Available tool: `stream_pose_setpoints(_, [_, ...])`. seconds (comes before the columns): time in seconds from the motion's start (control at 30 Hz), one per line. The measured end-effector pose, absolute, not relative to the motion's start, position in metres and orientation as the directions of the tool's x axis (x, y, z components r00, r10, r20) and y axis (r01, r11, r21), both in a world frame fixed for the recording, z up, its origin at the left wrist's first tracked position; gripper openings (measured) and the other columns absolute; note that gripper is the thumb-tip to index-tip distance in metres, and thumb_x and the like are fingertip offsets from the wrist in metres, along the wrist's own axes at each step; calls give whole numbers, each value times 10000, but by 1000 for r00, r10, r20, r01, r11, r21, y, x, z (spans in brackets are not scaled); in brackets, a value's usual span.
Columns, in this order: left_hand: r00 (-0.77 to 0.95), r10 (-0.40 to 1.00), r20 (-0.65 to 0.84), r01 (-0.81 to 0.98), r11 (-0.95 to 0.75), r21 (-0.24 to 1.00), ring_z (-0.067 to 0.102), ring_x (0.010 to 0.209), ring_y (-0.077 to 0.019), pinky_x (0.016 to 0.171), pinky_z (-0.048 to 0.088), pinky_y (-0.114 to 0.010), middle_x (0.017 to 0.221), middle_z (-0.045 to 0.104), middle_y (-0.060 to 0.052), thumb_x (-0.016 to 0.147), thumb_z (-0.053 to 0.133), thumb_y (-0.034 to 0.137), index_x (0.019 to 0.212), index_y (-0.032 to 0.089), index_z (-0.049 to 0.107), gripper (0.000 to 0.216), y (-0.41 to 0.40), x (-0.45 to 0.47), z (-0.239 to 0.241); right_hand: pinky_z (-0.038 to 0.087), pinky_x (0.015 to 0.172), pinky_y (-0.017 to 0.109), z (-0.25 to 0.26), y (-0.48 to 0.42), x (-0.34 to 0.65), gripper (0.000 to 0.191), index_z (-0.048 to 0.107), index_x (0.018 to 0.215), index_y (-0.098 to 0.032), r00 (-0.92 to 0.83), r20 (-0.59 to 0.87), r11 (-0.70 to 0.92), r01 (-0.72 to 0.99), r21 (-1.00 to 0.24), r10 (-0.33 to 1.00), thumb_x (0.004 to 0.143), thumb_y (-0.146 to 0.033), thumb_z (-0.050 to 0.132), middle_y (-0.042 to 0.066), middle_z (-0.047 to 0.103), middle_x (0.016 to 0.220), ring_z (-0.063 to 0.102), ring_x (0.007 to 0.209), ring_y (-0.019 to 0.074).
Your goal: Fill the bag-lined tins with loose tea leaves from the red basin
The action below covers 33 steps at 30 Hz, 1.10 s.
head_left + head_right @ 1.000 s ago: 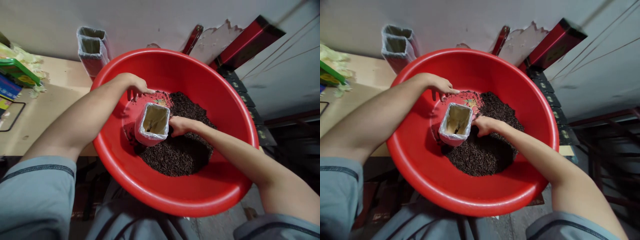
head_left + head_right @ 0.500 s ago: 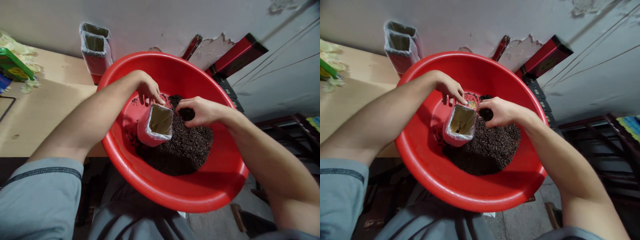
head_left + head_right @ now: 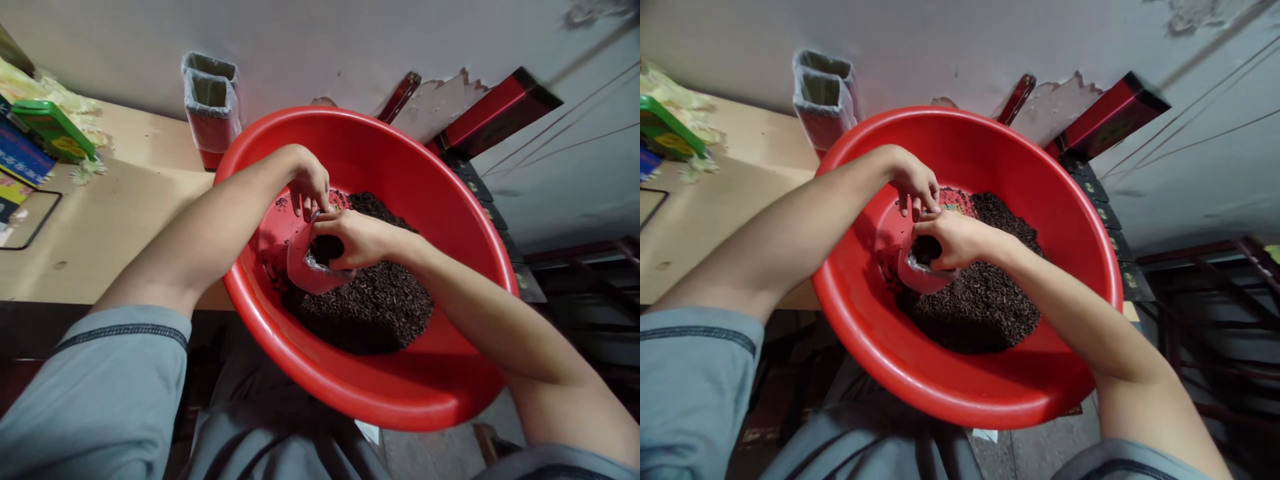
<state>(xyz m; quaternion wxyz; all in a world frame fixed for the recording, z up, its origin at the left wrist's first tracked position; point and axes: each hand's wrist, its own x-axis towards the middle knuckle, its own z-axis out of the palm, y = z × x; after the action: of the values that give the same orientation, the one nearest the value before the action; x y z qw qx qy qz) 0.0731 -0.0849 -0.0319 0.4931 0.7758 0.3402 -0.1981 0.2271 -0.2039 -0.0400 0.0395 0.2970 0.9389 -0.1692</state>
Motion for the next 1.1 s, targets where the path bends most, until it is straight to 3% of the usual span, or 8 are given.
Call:
stream_pose_setpoints(0.4, [678, 346, -648, 735, -312, 602, 644, 1269, -384, 991, 557, -492, 1082, 771, -134, 862, 723, 660, 1333, 201, 722, 658, -89, 75, -29, 484, 820, 367, -53, -205, 233, 316, 683, 1049, -150, -810, -114, 764, 582, -278, 575, 741, -215, 708, 112, 677, 1041, 604, 922, 229])
stream_pose_setpoints(0.7, [665, 362, -653, 747, -323, 581, 663, 1261, -382, 980, 561, -490, 1109, 775, -139, 867, 728, 652, 1353, 191, 698, 671, -89, 75, -28, 489, 846, 368, -55, -206, 234, 311, 780, 1130, -144, -821, -152, 798, 571, -193, 551, 838, -243, 740, 136, 676, 1121, 616, 953, 227])
stream_pose_setpoints(0.87, [701, 321, -637, 713, -345, 611, 671, 1253, -366, 990, 563, -470, 1096, 780, -122, 827, 778, 616, 1337, 199, 693, 665, -84, 73, -31, 464, 765, 326, -51, -208, 230, 178, 818, 1021, -206, -823, -188, 812, 564, -153, 536, 868, -258, 742, 90, 706, 1027, 609, 874, 195])
stream_pose_setpoints(0.97, [709, 282, -646, 704, -330, 629, 673, 1257, -358, 1008, 559, -448, 1112, 773, -117, 793, 808, 588, 1316, 187, 692, 669, -79, 73, -34, 485, 858, 340, -48, -210, 228, 129, 818, 945, -211, -867, -127, 837, 498, -227, 482, 877, -191, 711, 63, 752, 957, 632, 910, 199])
stream_pose_setpoints(1.1, [706, 282, -650, 707, -335, 623, 668, 1267, -351, 1020, 554, -436, 1136, 766, -104, 788, 795, 596, 1300, 206, 697, 650, -77, 74, -37, 498, 974, 373, -42, -210, 232, 213, 821, 1025, -193, -892, -66, 806, 434, -402, 447, 905, -141, 653, 53, 804, 966, 680, 926, 193])
